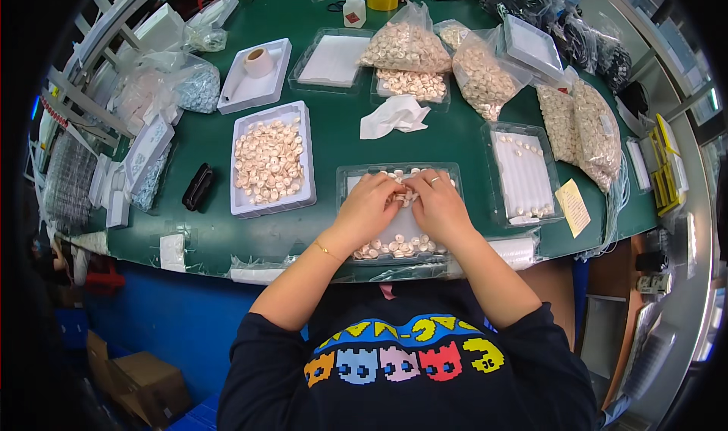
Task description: The person picks up earphone components from a tray by hand, turns them around between fingers, and places them back on the tray.
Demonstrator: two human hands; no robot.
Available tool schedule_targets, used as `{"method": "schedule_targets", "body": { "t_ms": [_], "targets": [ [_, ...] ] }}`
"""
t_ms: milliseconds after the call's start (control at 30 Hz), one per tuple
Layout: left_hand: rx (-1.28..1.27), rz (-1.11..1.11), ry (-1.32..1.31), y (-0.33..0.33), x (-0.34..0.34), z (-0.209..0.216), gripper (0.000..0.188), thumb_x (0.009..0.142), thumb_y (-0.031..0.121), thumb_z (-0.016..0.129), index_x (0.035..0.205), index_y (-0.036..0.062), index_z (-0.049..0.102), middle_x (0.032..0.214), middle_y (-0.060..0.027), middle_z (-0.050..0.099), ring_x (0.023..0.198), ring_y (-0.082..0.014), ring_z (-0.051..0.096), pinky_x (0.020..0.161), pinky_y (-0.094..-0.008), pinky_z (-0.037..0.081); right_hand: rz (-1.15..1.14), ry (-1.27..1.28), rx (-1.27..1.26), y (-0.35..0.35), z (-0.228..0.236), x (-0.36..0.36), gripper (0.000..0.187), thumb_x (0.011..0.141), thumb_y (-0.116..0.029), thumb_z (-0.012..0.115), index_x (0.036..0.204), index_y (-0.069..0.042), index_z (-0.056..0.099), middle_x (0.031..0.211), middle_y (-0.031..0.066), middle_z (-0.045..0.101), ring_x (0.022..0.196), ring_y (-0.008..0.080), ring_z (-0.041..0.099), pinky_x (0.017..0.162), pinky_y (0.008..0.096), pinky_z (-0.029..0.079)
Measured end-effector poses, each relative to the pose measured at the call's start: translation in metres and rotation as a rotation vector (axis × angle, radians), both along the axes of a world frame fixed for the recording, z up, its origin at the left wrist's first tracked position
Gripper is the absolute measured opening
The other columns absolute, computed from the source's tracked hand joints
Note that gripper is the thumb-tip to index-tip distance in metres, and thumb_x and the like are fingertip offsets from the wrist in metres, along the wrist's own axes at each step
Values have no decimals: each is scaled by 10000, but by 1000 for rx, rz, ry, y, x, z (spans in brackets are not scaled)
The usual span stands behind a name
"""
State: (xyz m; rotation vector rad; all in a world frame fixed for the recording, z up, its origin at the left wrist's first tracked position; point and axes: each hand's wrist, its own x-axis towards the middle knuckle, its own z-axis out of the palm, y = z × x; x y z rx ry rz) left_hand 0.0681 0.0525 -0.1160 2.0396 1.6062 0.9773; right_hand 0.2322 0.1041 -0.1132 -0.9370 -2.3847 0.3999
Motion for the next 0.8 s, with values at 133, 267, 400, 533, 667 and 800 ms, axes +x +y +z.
{"method": "schedule_targets", "body": {
  "t_ms": [133, 267, 400, 533, 667, 800],
  "targets": [
    [-22, -17, -30, -13, -6, 12, 126, 708, 63, 631, 820, 29, 583, 808, -97, 573, 785, -287, 526, 697, -367, 422, 188, 213, -212, -1, -2, 1, 216, 720, 10, 571, 921, -48, 624, 864, 90, 591, 845, 274, 544, 734, 355, 461],
    [10, 33, 17, -25, -10, 11, 111, 710, 74, 655, 788, 24, 593, 764, -97, 581, 710, -274, 555, 642, -356, 444, 214, 253, -289, -2, 4, 1, 188, 744, -8, 579, 919, -55, 629, 825, 92, 612, 816, 271, 565, 699, 356, 467],
    [-66, 90, -89, -32, -14, 20, 115, 727, 85, 671, 800, 17, 612, 750, -111, 602, 639, -231, 570, 577, -306, 449, 160, 192, -363, -5, 14, 5, 157, 764, -52, 610, 920, -47, 630, 794, 110, 624, 752, 268, 589, 669, 353, 476],
    [-231, 151, -325, -40, -14, 31, 113, 783, 92, 658, 837, -2, 627, 749, -73, 638, 607, -117, 556, 539, -235, 432, 96, 207, -329, -11, 17, 10, 139, 784, -101, 632, 913, -50, 635, 782, 128, 635, 678, 255, 610, 629, 338, 485],
    [-452, 151, -923, -50, -11, 27, 112, 826, 83, 629, 871, -19, 621, 760, -49, 633, 648, -74, 540, 583, -209, 435, 64, 290, -447, -16, 21, 15, 143, 793, -117, 637, 919, -50, 632, 786, 126, 641, 662, 227, 625, 606, 309, 489],
    [-460, 122, -1129, -55, -8, 38, 110, 828, 52, 618, 902, -28, 610, 799, -82, 635, 658, -92, 550, 601, -211, 440, -33, 313, -767, -25, 31, 18, 132, 818, -100, 627, 921, -17, 624, 778, 92, 648, 681, 136, 628, 607, 243, 491]
  ]
}}
